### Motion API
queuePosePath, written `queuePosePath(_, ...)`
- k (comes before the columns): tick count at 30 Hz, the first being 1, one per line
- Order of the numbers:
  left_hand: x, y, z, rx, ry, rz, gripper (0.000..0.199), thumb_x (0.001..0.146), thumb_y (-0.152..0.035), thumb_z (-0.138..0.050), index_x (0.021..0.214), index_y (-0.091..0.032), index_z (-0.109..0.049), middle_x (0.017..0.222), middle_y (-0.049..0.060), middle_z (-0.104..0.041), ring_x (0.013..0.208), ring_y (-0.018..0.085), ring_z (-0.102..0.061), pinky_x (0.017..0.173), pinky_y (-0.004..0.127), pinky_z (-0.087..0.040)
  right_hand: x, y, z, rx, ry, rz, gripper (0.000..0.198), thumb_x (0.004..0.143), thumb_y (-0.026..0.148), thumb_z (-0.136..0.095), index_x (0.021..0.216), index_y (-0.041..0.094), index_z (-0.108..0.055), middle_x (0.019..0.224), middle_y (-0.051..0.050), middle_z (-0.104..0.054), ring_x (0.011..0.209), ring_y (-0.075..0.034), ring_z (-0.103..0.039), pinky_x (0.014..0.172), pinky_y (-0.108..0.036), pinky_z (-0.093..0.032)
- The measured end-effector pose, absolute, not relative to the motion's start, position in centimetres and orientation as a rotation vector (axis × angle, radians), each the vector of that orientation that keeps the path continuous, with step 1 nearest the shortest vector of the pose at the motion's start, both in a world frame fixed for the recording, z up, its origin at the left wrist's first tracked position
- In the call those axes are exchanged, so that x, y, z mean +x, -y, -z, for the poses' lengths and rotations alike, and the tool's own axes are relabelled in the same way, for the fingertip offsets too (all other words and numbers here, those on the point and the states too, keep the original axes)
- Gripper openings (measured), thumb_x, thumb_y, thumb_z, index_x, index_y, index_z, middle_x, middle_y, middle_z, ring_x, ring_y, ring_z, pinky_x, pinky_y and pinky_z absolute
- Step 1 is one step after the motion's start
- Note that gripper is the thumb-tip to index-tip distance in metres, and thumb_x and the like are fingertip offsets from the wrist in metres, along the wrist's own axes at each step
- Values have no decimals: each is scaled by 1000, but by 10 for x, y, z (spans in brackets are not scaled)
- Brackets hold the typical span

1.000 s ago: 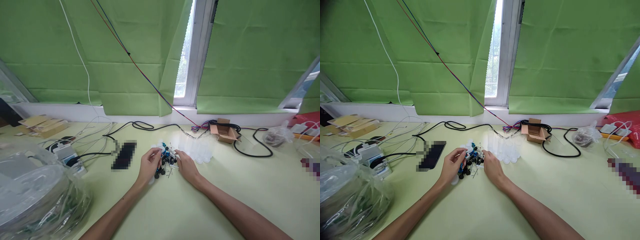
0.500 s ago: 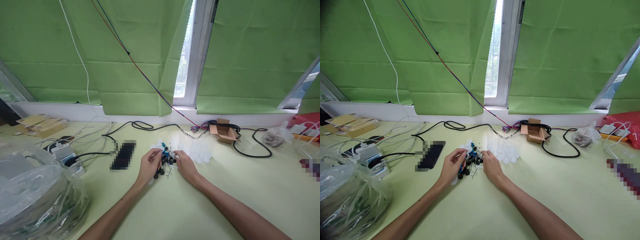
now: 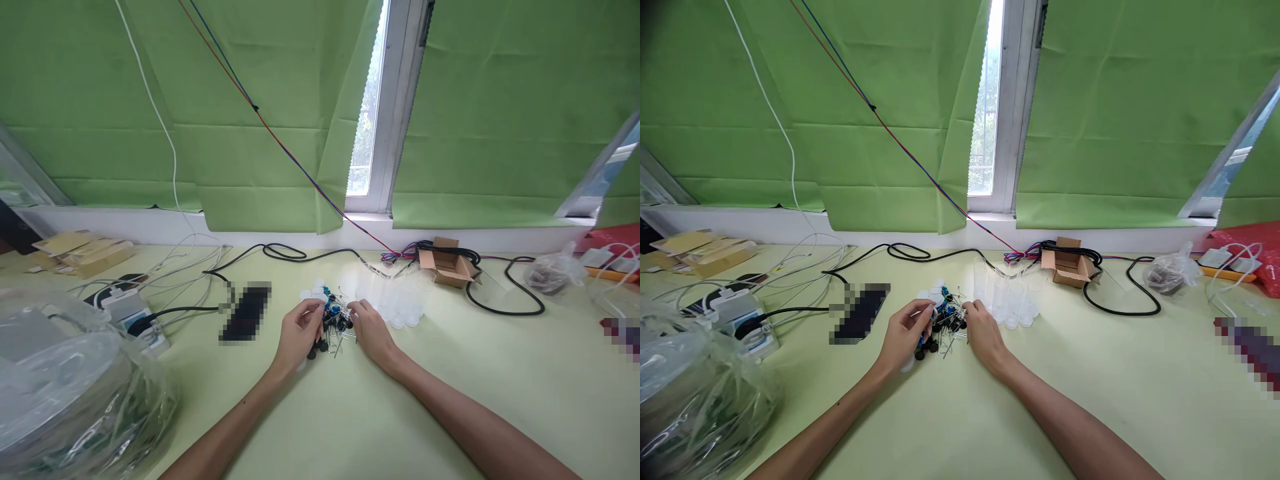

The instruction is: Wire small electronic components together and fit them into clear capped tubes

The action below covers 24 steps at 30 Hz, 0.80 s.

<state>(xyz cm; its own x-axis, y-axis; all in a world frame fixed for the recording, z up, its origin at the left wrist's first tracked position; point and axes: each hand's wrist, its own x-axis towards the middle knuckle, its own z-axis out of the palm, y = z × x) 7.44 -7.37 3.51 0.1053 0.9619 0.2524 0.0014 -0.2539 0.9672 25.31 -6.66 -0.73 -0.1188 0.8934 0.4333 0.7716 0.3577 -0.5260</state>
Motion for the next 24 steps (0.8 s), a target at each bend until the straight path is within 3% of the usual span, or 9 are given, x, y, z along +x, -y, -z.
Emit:
queuePosePath(14,72,72,-31,1490,-973,-1221,33,79,-41,-69,100,-17,-63,64,-1,-57,52,12,-54,54,25,-45,252,72,-1,-1313,1881,-25,25,94,6,-39,104,17,-59,98,-10,-62,82,-20,-65,71,-31,-52)
queuePosePath(24,74,73,-30,1501,-1051,-1214,34,76,-38,-70,101,-17,-62,65,-2,-56,51,12,-54,52,25,-44,251,76,-2,-1218,1800,80,23,96,10,-38,106,18,-57,96,-10,-63,84,-21,-65,69,-31,-52)
